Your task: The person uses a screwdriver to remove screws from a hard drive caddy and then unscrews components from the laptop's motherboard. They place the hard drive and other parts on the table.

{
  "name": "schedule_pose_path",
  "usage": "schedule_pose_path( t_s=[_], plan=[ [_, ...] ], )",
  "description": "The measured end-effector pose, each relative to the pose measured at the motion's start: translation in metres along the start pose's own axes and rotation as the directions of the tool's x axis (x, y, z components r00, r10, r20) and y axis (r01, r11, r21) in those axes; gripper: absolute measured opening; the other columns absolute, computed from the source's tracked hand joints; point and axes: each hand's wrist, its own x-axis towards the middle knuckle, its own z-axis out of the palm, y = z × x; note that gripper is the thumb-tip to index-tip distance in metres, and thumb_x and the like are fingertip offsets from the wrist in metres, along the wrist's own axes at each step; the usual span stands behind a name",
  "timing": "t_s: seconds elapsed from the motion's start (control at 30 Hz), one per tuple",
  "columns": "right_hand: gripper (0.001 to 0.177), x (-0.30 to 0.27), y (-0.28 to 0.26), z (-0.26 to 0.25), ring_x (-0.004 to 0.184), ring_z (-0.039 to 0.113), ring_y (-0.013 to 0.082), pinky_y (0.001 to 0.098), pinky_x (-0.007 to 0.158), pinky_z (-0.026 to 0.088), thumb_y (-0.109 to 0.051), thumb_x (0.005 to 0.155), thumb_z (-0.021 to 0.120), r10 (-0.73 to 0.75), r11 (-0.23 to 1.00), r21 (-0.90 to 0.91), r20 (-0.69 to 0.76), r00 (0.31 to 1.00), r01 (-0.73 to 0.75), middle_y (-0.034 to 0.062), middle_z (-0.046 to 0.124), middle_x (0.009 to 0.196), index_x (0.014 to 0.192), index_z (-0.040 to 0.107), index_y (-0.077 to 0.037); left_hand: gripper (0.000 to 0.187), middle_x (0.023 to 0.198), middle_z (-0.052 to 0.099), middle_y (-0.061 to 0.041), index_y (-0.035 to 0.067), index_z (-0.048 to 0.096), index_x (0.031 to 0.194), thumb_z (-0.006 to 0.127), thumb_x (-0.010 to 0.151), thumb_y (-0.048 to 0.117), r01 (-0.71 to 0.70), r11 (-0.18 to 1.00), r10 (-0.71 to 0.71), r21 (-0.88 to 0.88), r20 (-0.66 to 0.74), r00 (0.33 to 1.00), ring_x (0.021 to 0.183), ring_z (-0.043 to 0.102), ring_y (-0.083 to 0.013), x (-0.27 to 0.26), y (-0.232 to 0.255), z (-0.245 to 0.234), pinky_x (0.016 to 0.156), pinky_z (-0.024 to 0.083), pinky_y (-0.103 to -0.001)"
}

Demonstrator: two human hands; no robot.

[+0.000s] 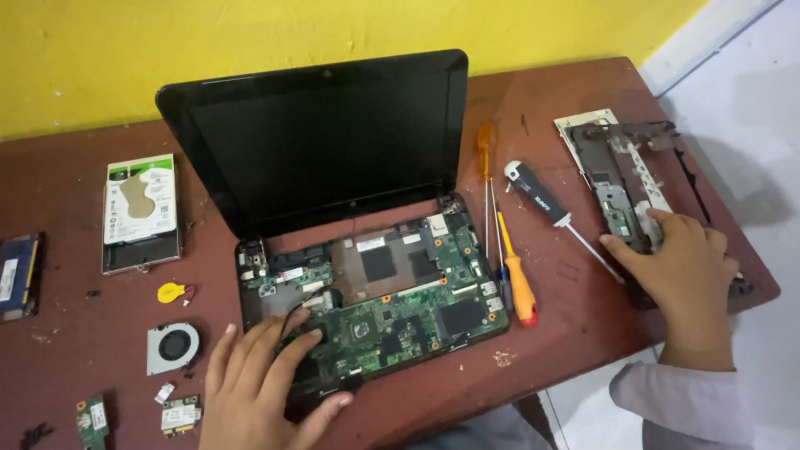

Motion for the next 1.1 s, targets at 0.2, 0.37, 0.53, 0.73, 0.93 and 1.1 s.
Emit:
schedule_pose_path(
  t_s=[0.2, 0.37, 0.53, 0.73, 0.93, 1.1],
  plan=[
    [0.064, 0.018, 0.027, 0.01, 0.119, 0.058, 0.0505, 0.0601, 0.095, 0.042, -0.051, 0.072, 0.076, -0.039, 0.998, -0.046, -0.148, 0.988, 0.032, 0.0184, 0.074, 0.122, 0.13, 0.073, -0.023, 0.066, 0.131, 0.066, -0.001, 0.023, 0.068, 0.123, 0.072, 0.076, 0.068, -0.007, 1.0, 0.008, 0.015, -0.044, 0.999, 0.131, 0.058, -0.0228, 0.0, -0.002, 0.002, 0.12, 0.032, -0.052],
    [0.057, -0.008, 0.06, 0.018, 0.119, 0.063, 0.0376, 0.0411, 0.1, 0.048, 0.003, 0.09, 0.082, -0.252, 0.798, 0.383, -0.488, 0.836, 0.464, 0.0323, 0.062, 0.129, 0.14, 0.057, 0.016, 0.055, 0.117, 0.066, -0.002, 0.022, 0.068, 0.119, 0.069, 0.083, 0.063, -0.044, 0.999, 0.043, -0.01, -0.134, 0.99, 0.118, 0.063, -0.0249, 0.006, 0.003, -0.009, 0.113, 0.035, -0.052],
    [0.053, -0.08, 0.019, -0.031, 0.15, 0.049, 0.0419, 0.0429, 0.121, 0.041, -0.001, 0.085, 0.068, -0.583, 0.591, 0.351, -0.436, 0.686, 0.726, 0.0308, 0.047, 0.16, 0.133, 0.048, 0.011, 0.067, 0.12, 0.065, -0.009, 0.017, 0.059, 0.128, 0.071, 0.082, 0.065, -0.019, 0.994, -0.006, -0.106, -0.23, 0.973, 0.118, 0.063, -0.0256, -0.003, -0.004, -0.009, 0.113, 0.033, -0.05],
    [0.042, -0.117, -0.1, -0.023, 0.126, 0.055, 0.0343, 0.0517, 0.107, 0.036, -0.028, 0.062, 0.081, -0.932, 0.283, 0.241, -0.161, 0.325, 0.929, 0.0075, 0.058, 0.148, 0.1, 0.063, -0.022, 0.072, 0.14, 0.039, -0.011, 0.023, 0.04, 0.146, 0.058, 0.095, 0.07, -0.162, 0.977, 0.036, -0.137, -0.647, 0.762, 0.136, 0.052, -0.0381, -0.021, -0.012, 0.006, 0.118, 0.046, -0.058],
    [0.037, -0.116, -0.141, 0.007, 0.133, 0.042, 0.0362, 0.0563, 0.105, 0.037, -0.02, 0.071, 0.076, -0.962, 0.274, 0.282, 0.094, 0.258, 0.92, 0.0031, 0.048, 0.154, 0.106, 0.066, -0.023, 0.055, 0.13, 0.067, -0.007, 0.022, 0.064, 0.127, 0.057, 0.095, 0.067, -0.137, 0.991, 0.13, 0.002, -0.343, 0.93, 0.125, 0.063, -0.028, -0.005, 0.007, -0.025, 0.115, 0.026, -0.056],
    [0.041, -0.114, -0.123, -0.002, 0.145, 0.034, 0.039, 0.0652, 0.109, 0.029, -0.029, 0.073, 0.078, -0.91, 0.414, 0.33, 0.17, 0.378, 0.848, -0.0034, 0.045, 0.162, 0.114, 0.069, -0.028, 0.06, 0.144, 0.06, -0.006, 0.024, 0.065, 0.133, 0.053, 0.095, 0.069, -0.103, 0.994, 0.097, -0.025, -0.166, 0.981, 0.138, 0.054, -0.0269, 0.004, 0.01, -0.024, 0.114, 0.022, -0.06]
  ],
)
